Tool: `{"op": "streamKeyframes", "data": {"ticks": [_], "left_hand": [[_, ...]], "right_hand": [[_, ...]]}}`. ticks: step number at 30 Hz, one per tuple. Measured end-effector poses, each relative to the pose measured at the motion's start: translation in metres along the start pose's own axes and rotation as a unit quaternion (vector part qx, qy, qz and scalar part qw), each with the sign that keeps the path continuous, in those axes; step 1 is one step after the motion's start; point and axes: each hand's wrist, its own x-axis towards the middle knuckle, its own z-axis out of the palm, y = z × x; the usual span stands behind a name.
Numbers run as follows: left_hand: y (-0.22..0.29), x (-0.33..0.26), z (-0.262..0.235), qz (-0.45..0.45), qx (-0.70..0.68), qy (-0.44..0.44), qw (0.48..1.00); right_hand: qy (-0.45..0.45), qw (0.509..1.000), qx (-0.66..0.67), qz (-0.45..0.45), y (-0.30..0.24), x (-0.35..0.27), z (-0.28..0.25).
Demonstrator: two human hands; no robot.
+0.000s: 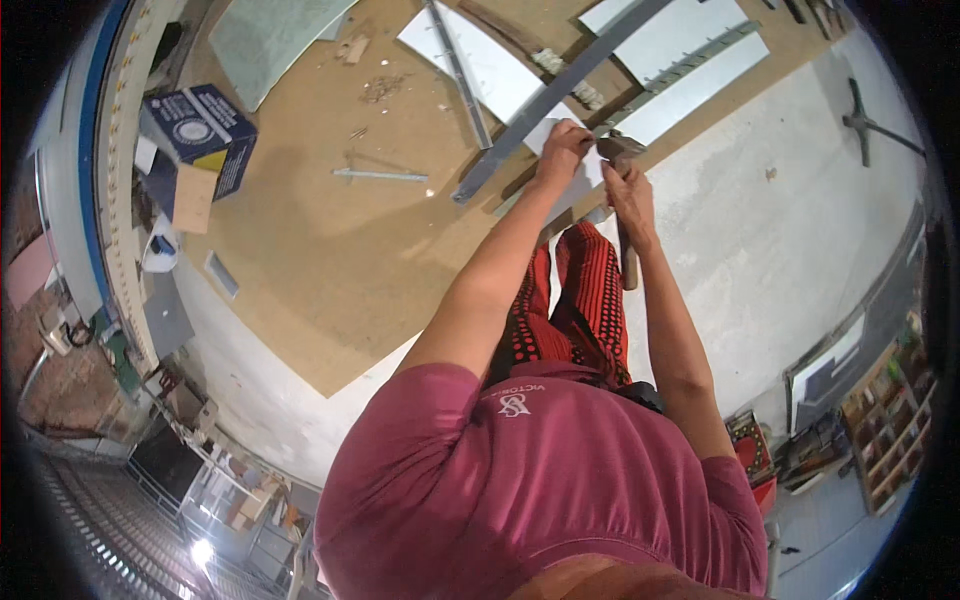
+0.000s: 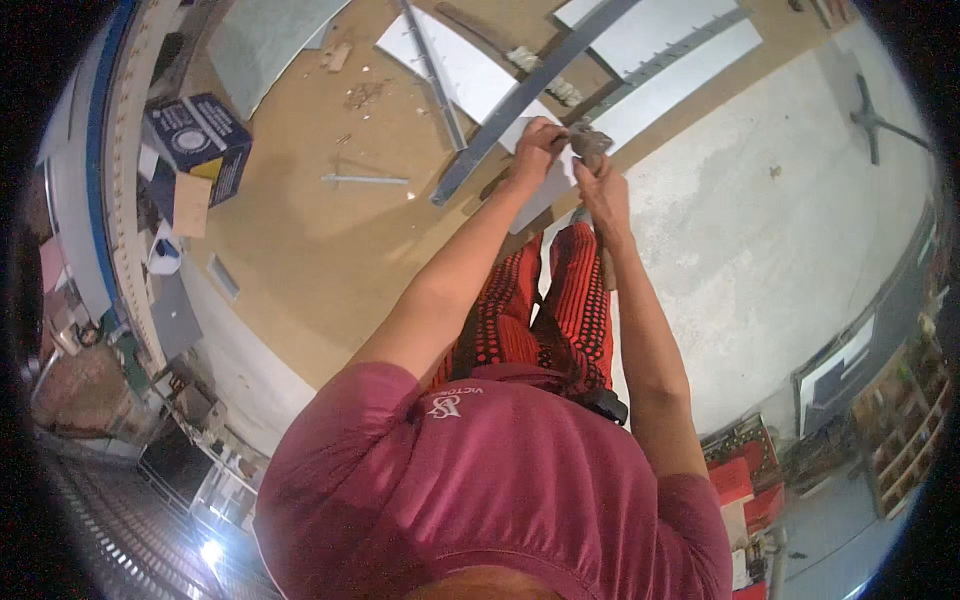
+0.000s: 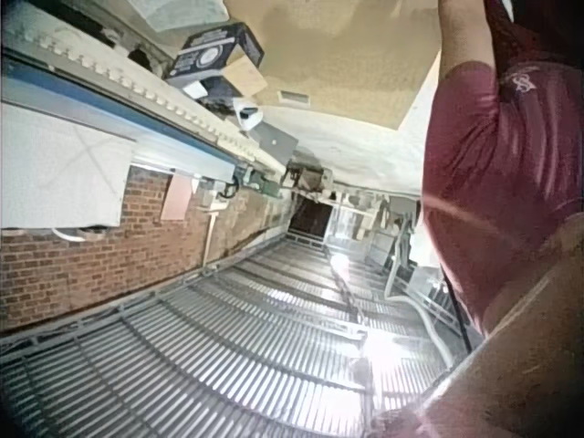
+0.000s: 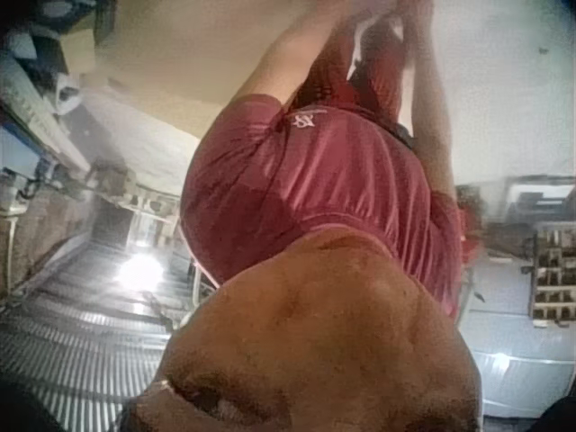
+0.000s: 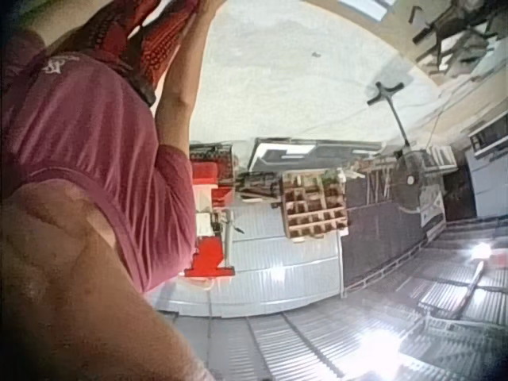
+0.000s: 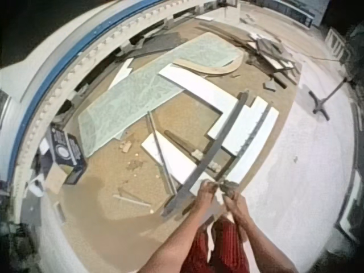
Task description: Using a hammer and a manual punch tool to assemble and prepare white furniture components on a workshop table.
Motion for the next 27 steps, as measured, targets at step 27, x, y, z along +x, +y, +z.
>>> {"op": "streamKeyframes", "data": {"ticks": [27], "left_hand": [[-0.178,-0.024,-0.265,-0.368,0.334,0.252,0.83]], "right_hand": [[-0.096,0.967,-0.192,0.141,0.121,-0.127,-0.002]]}}
